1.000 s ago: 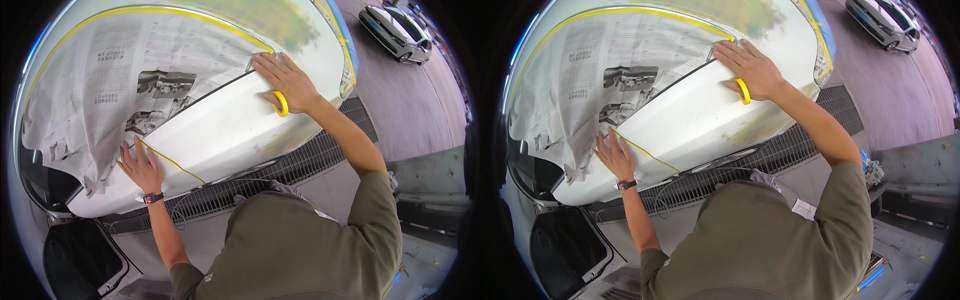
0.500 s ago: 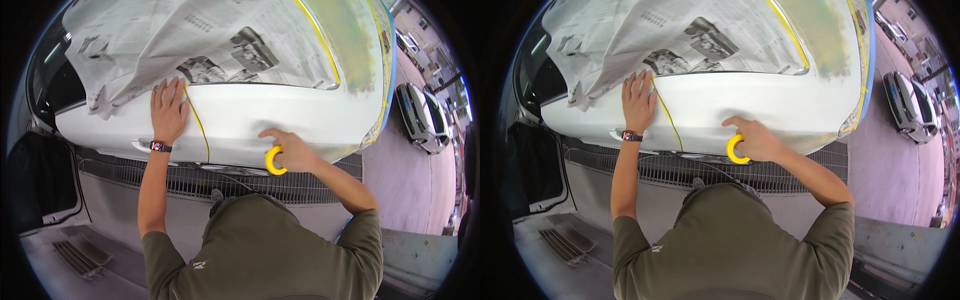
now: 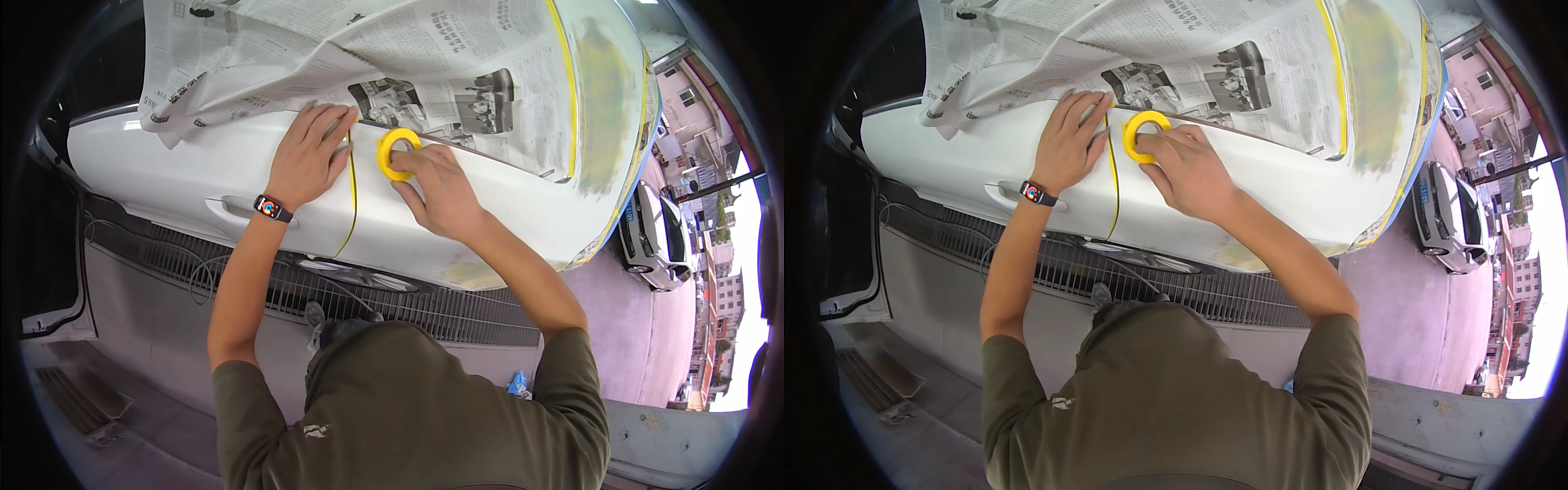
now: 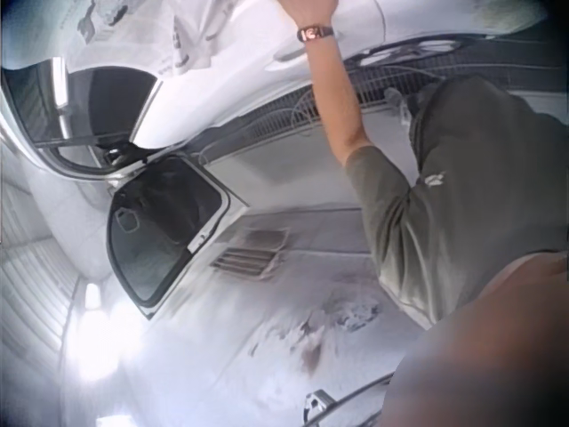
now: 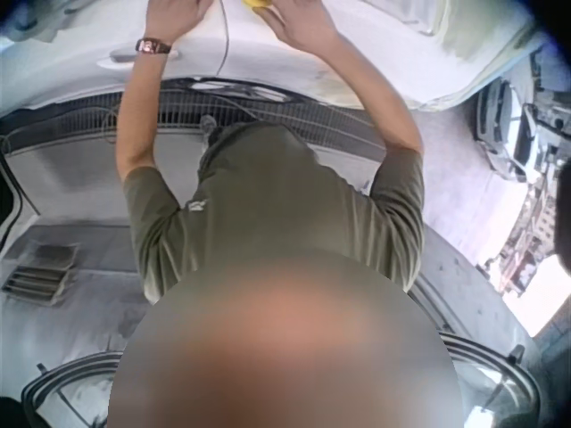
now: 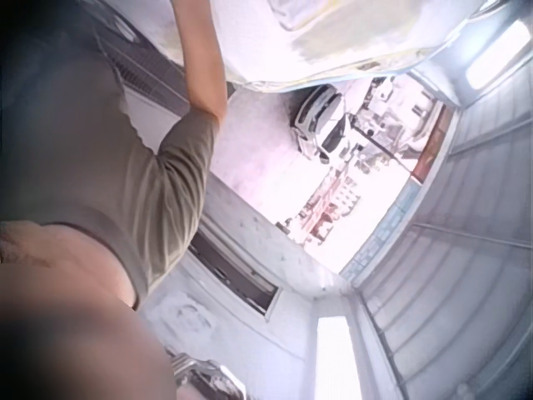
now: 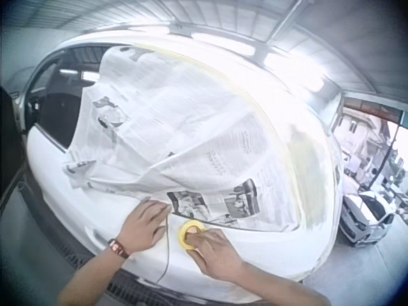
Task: The person applies yellow masking tape around the edges of a white car door and then covers the door with newspaper, securing it with additional tape. The goal is to protect the door from paint overspray during a painting process.
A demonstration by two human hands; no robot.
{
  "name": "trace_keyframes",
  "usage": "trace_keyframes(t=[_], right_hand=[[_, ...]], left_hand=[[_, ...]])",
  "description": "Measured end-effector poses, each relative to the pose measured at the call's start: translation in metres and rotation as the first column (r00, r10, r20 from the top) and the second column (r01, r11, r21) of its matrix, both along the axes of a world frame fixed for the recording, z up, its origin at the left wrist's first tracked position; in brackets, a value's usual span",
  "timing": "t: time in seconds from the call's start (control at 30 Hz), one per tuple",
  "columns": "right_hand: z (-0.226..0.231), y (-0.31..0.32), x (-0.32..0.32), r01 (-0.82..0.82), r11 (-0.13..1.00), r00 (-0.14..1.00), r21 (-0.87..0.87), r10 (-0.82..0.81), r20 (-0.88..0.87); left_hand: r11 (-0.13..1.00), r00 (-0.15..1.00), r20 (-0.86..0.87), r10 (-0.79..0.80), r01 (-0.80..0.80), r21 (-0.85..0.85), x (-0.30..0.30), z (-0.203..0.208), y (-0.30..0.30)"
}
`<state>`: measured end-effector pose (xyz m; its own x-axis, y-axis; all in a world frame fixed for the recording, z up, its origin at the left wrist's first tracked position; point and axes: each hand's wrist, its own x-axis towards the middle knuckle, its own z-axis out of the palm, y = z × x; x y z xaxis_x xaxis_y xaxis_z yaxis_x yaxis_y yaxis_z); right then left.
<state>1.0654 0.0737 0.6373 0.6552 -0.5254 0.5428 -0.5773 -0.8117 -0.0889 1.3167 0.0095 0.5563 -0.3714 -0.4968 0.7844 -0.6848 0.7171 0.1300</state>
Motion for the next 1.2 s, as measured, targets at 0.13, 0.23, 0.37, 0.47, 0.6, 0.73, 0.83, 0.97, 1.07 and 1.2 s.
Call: trace_keyframes(t=[0.13,0.23,0.37,0.47,0.6,0.73,0.83,0.97,1.07,1.2], right_hand=[[-0.016,-0.022,0.015,-0.034,0.996,0.997,-0.081,0.028,-0.070],[-0.021,-0.028,0.023,-0.033,0.991,0.993,-0.129,0.018,-0.119],[-0.023,-0.033,0.034,-0.051,0.980,0.985,-0.191,0.018,-0.172],[-0.026,-0.034,0.039,-0.038,0.988,0.989,-0.152,0.015,-0.148],[-0.026,-0.036,0.045,-0.051,0.988,0.992,-0.147,0.033,-0.122],[-0.017,-0.028,0.041,-0.015,0.962,0.948,-0.272,-0.073,-0.311],[-0.001,-0.015,0.022,0.070,0.936,0.840,-0.346,-0.242,-0.485],[0.015,-0.013,-0.011,0.121,0.886,0.741,-0.447,-0.380,-0.553],[0.013,-0.022,-0.020,0.090,0.832,0.750,-0.547,-0.418,-0.513],[0.007,-0.027,-0.019,0.129,0.822,0.753,-0.555,-0.445,-0.485]], left_hand=[[0.991,0.982,-0.150,-0.115,0.124,0.056,0.010,0.005,-0.001],[0.958,0.924,-0.324,-0.203,0.256,0.130,0.018,0.007,0.000],[0.914,0.864,-0.414,-0.285,0.376,0.155,0.024,0.008,-0.005],[0.903,0.861,-0.411,-0.302,0.396,0.168,0.026,0.007,-0.008],[0.895,0.848,-0.437,-0.301,0.409,0.178,0.023,0.004,-0.009],[0.936,0.809,-0.547,-0.216,0.332,0.121,0.008,-0.002,-0.012],[0.985,0.793,-0.593,-0.141,0.172,-0.003,-0.010,-0.006,-0.016],[0.999,0.774,-0.633,-0.016,-0.016,-0.044,-0.030,-0.009,-0.019],[0.994,0.769,-0.639,0.034,-0.091,-0.056,-0.038,-0.007,-0.019],[0.990,0.783,-0.621,0.046,-0.118,-0.076,-0.039,-0.004,-0.020]])
